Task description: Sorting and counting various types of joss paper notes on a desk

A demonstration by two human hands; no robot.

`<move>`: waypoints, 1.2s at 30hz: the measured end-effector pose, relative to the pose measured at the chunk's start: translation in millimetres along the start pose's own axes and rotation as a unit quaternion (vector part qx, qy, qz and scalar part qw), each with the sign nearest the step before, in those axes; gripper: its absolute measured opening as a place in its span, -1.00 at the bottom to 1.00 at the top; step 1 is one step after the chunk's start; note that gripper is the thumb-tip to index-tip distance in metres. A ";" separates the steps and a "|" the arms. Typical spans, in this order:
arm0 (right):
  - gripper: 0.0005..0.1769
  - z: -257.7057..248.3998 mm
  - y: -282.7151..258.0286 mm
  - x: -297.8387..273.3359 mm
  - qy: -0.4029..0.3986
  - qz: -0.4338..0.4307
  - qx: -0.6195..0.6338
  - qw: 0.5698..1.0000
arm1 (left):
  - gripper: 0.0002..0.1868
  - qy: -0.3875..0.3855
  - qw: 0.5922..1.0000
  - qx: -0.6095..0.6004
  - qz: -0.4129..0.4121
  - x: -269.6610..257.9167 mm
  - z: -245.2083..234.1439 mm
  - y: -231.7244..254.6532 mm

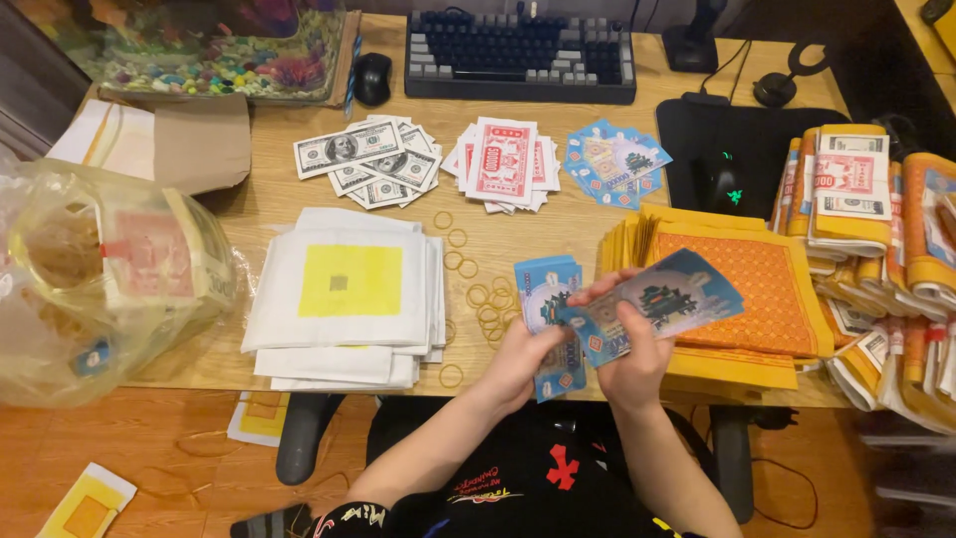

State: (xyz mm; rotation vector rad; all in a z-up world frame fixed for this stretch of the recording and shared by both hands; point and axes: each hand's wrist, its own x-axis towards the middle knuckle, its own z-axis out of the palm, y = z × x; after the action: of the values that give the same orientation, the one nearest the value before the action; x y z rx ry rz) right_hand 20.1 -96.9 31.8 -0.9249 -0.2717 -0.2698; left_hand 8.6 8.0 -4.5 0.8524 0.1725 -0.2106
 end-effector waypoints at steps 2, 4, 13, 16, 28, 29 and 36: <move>-0.69 -3.0 0.8 2.2 -0.003 -0.002 -0.006 1.000 | -0.68 -0.002 1.000 -0.001 -0.003 5.4 -3.9 -8.5; -0.71 -6.0 0.2 4.0 0.012 0.056 -0.029 0.998 | -0.67 0.015 1.000 -0.025 -0.005 4.9 -5.2 -9.0; -0.61 16.1 -97.7 85.0 0.082 0.056 -0.262 0.960 | -0.66 -0.019 0.992 -0.105 -0.068 -4.2 -1.5 29.9; -0.97 7.3 -114.7 147.4 0.084 0.043 -0.459 0.884 | -0.67 -0.004 0.994 -0.098 -0.050 -3.4 2.3 37.0; -0.37 -124.5 33.6 281.4 -0.056 0.189 -0.563 0.802 | -0.71 -0.032 0.998 -0.042 0.017 10.2 -8.0 37.2; -0.37 -131.2 41.3 287.9 -0.058 0.191 -0.563 0.802 | -0.71 -0.030 0.999 -0.043 0.017 10.4 -9.2 38.0; -0.36 -128.3 50.6 304.3 -0.080 0.215 -0.599 0.767 | -0.68 0.005 0.999 -0.020 0.039 24.4 -18.1 36.6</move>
State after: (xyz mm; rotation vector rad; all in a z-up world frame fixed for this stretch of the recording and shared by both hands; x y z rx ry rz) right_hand 335.8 -205.9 25.1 -2.2613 0.0072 0.1170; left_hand 40.2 42.3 4.7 0.8191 0.1530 -0.1295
